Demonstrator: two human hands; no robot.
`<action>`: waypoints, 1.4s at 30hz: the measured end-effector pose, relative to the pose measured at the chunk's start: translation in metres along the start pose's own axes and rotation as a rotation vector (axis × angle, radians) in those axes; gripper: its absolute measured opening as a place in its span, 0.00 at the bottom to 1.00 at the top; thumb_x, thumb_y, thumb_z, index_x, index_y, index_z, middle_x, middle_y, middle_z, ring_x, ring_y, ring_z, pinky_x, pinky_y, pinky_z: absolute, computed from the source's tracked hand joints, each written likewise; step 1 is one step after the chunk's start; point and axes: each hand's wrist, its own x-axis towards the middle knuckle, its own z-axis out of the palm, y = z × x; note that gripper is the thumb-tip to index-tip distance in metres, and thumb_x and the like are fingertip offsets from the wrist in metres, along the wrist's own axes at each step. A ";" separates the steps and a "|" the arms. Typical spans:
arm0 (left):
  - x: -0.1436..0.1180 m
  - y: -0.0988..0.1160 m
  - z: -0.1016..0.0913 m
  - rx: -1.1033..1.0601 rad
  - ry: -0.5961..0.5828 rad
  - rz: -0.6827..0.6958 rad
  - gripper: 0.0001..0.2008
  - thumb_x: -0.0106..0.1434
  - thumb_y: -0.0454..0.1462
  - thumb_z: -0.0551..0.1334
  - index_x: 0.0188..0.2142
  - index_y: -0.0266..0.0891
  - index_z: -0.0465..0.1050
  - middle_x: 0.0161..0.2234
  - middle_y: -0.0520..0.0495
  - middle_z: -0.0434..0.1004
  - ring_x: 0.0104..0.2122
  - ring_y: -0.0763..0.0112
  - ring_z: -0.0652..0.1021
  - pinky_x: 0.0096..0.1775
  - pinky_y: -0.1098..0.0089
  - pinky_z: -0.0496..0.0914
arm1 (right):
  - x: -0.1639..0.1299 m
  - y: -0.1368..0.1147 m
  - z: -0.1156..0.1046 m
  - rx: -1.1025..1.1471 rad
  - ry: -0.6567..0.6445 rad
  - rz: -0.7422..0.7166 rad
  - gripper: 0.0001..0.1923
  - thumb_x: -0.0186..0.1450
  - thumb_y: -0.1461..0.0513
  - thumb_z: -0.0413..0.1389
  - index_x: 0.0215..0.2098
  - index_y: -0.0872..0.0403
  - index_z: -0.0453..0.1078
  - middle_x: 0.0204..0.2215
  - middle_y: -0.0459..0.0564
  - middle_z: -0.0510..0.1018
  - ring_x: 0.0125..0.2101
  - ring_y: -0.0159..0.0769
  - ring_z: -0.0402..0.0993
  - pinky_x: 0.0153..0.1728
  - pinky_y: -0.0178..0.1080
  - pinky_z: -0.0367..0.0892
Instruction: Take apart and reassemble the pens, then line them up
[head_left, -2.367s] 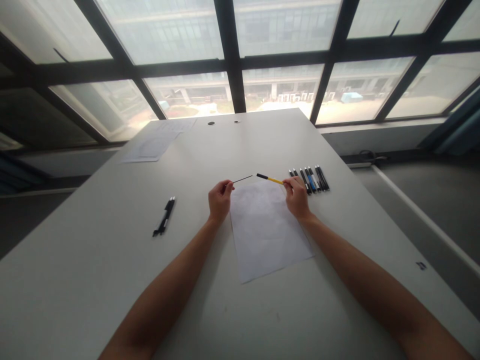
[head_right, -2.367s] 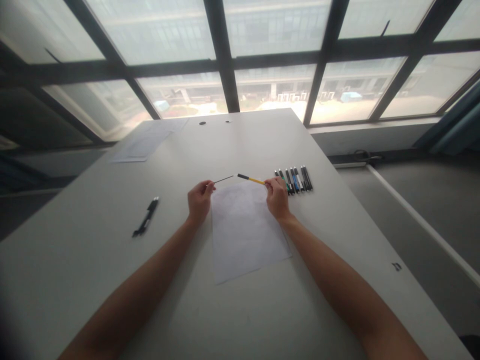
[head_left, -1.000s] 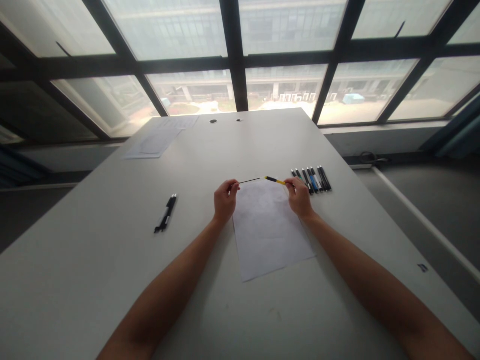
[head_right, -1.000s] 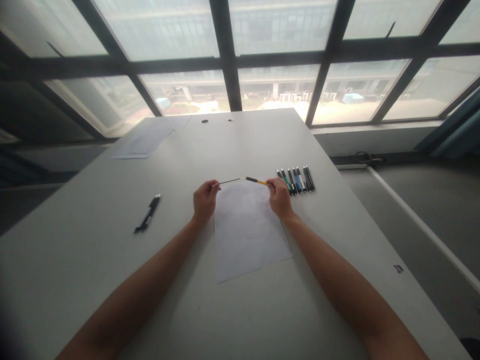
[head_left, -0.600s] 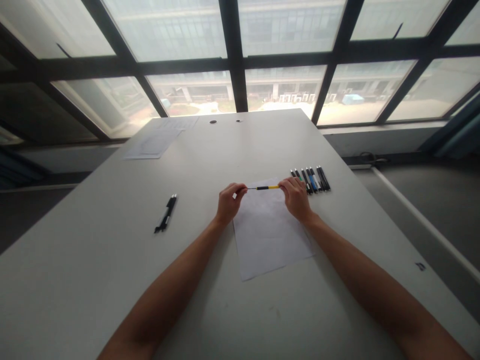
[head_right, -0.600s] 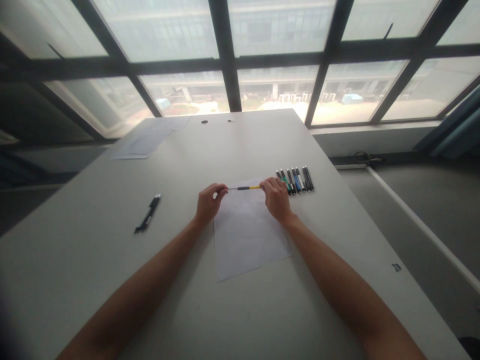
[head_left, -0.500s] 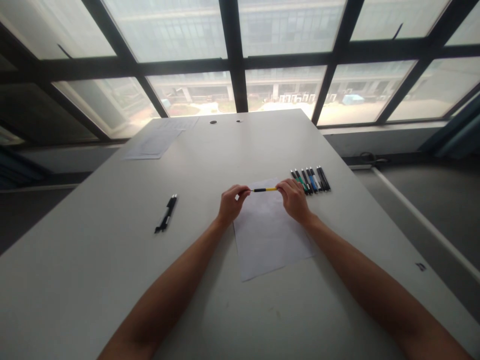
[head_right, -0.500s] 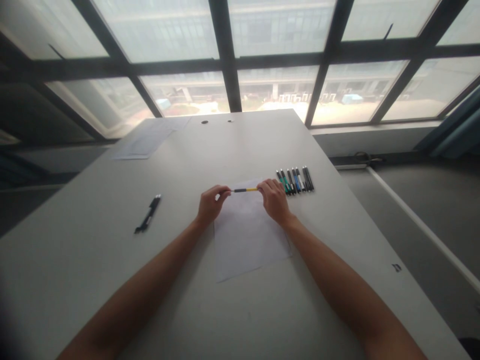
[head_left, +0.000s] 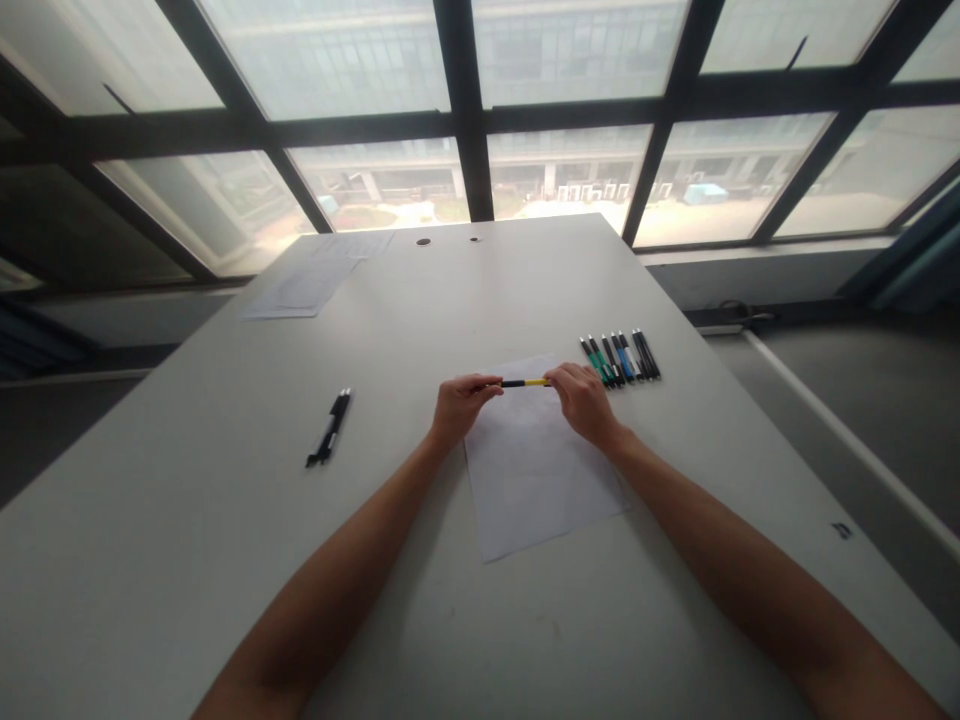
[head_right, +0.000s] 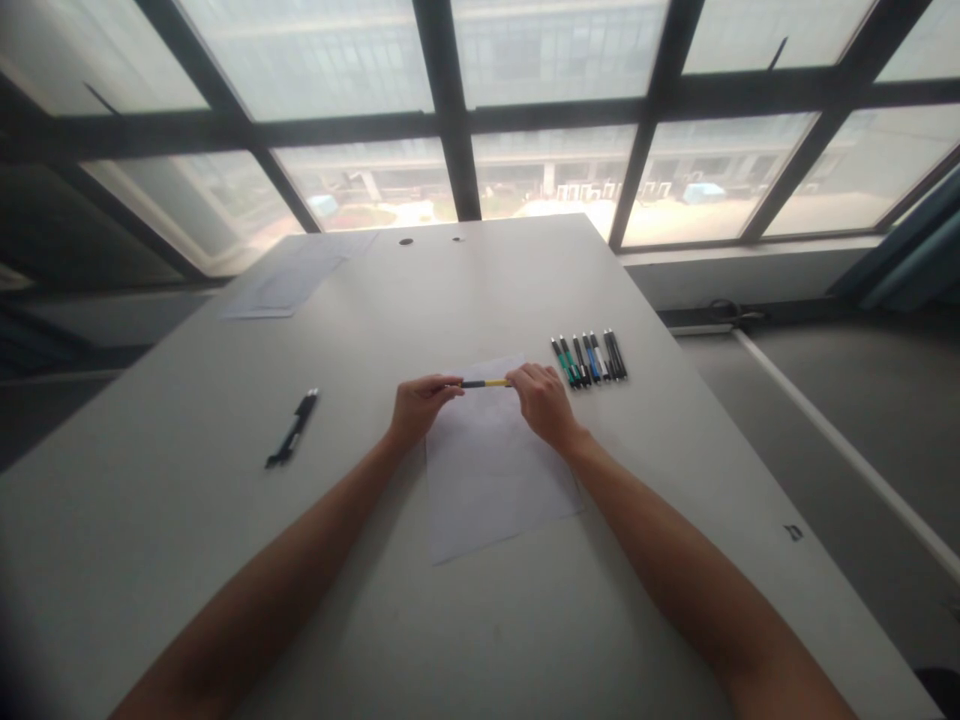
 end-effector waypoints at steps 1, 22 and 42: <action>0.000 -0.001 0.000 -0.020 -0.005 -0.010 0.11 0.55 0.43 0.72 0.36 0.41 0.84 0.30 0.45 0.84 0.28 0.67 0.79 0.31 0.69 0.71 | 0.000 0.000 0.000 0.007 -0.007 -0.003 0.14 0.75 0.62 0.45 0.40 0.52 0.73 0.35 0.52 0.78 0.38 0.41 0.72 0.42 0.41 0.58; 0.000 0.000 -0.001 -0.055 -0.096 -0.011 0.14 0.54 0.46 0.73 0.36 0.40 0.84 0.29 0.43 0.84 0.28 0.64 0.81 0.32 0.66 0.75 | 0.001 -0.009 -0.005 -0.040 -0.043 -0.103 0.11 0.73 0.57 0.51 0.38 0.52 0.73 0.31 0.49 0.82 0.35 0.38 0.72 0.45 0.44 0.53; -0.004 0.005 0.010 -0.653 -0.193 -0.247 0.14 0.58 0.47 0.71 0.38 0.40 0.82 0.49 0.40 0.77 0.37 0.71 0.78 0.38 0.68 0.74 | -0.004 -0.026 0.006 0.356 -0.134 0.108 0.16 0.73 0.58 0.48 0.32 0.51 0.72 0.21 0.43 0.75 0.25 0.33 0.69 0.34 0.36 0.61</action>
